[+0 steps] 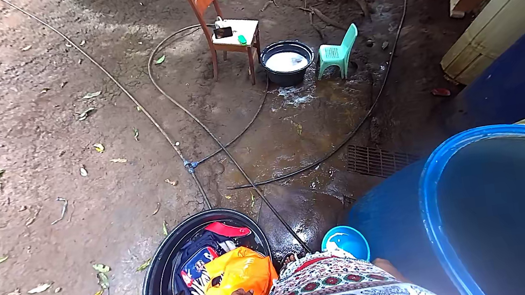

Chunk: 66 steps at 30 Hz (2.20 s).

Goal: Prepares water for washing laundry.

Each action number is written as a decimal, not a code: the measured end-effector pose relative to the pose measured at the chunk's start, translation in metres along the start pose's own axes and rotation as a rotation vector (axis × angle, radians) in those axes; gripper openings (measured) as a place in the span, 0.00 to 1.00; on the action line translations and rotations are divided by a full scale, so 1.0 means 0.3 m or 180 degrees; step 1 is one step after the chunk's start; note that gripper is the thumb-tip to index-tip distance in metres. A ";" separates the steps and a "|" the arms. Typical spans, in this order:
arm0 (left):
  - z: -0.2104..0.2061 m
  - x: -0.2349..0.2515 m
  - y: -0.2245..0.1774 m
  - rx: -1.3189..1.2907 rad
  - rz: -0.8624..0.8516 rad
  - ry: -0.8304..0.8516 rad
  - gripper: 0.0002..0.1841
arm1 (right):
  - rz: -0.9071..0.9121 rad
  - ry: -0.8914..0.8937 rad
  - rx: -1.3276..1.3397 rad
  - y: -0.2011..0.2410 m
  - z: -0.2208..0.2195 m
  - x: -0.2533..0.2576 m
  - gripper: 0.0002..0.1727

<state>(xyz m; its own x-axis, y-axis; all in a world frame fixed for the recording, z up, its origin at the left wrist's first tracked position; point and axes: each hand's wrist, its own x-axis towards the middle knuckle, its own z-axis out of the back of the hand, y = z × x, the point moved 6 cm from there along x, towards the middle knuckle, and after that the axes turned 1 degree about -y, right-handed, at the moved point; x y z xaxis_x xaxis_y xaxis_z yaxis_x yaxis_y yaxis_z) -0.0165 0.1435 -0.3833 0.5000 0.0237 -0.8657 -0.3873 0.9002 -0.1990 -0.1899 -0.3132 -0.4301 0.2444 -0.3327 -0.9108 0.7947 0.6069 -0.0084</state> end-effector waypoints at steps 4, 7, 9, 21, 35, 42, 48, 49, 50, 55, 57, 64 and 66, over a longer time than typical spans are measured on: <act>0.014 -0.042 -0.023 -0.0008 0.0001 -0.0011 0.21 | -0.0018 0.0038 0.0026 -0.001 -0.001 -0.003 0.29; 0.034 -0.111 -0.059 -0.0068 0.0024 -0.0009 0.21 | 0.0009 0.0039 0.0044 -0.008 -0.009 0.012 0.28; 0.042 -0.142 -0.078 -0.0124 0.0067 -0.0019 0.20 | 0.0025 0.0035 0.0032 -0.009 -0.012 0.015 0.28; -0.081 0.094 0.092 -0.0150 0.0027 -0.0056 0.23 | 0.0074 0.0065 -0.0036 0.001 0.002 -0.021 0.27; -0.046 0.000 0.020 -0.0042 0.0027 -0.0008 0.23 | 0.0097 0.0100 -0.0052 -0.001 0.001 -0.013 0.29; -0.044 -0.006 0.014 -0.0053 0.0018 0.0025 0.22 | 0.0078 0.0116 -0.0043 0.013 0.018 -0.051 0.29; -0.044 -0.011 0.012 -0.0065 0.0026 0.0012 0.22 | 0.0107 0.0126 -0.0075 0.012 0.016 -0.044 0.29; -0.043 -0.012 0.011 -0.0076 0.0027 -0.0004 0.22 | 0.0109 0.0127 -0.0090 0.013 0.016 -0.042 0.29; -0.044 -0.011 0.013 -0.0082 0.0030 -0.0017 0.22 | 0.0101 0.0125 -0.0087 0.013 0.014 -0.039 0.29; -0.087 0.086 0.080 -0.0090 -0.0009 -0.0002 0.24 | 0.0148 0.0013 -0.0083 -0.004 -0.001 -0.005 0.28; -0.091 0.095 0.085 -0.0093 0.0000 0.0000 0.24 | 0.0142 0.0012 -0.0087 -0.011 -0.008 0.014 0.28; -0.081 0.100 0.097 -0.0031 0.0015 -0.0034 0.23 | 0.0131 0.0030 -0.0089 -0.010 -0.010 0.024 0.28; -0.075 0.096 0.095 -0.0048 0.0038 -0.0008 0.23 | 0.0136 0.0051 -0.0097 -0.004 -0.006 0.014 0.29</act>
<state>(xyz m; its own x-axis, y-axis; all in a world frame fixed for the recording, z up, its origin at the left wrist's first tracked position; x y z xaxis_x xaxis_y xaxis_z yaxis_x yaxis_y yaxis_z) -0.0307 0.1601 -0.4242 0.4973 0.0356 -0.8669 -0.4048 0.8933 -0.1955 -0.1908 -0.3141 -0.4348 0.2685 -0.2945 -0.9172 0.7664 0.6421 0.0182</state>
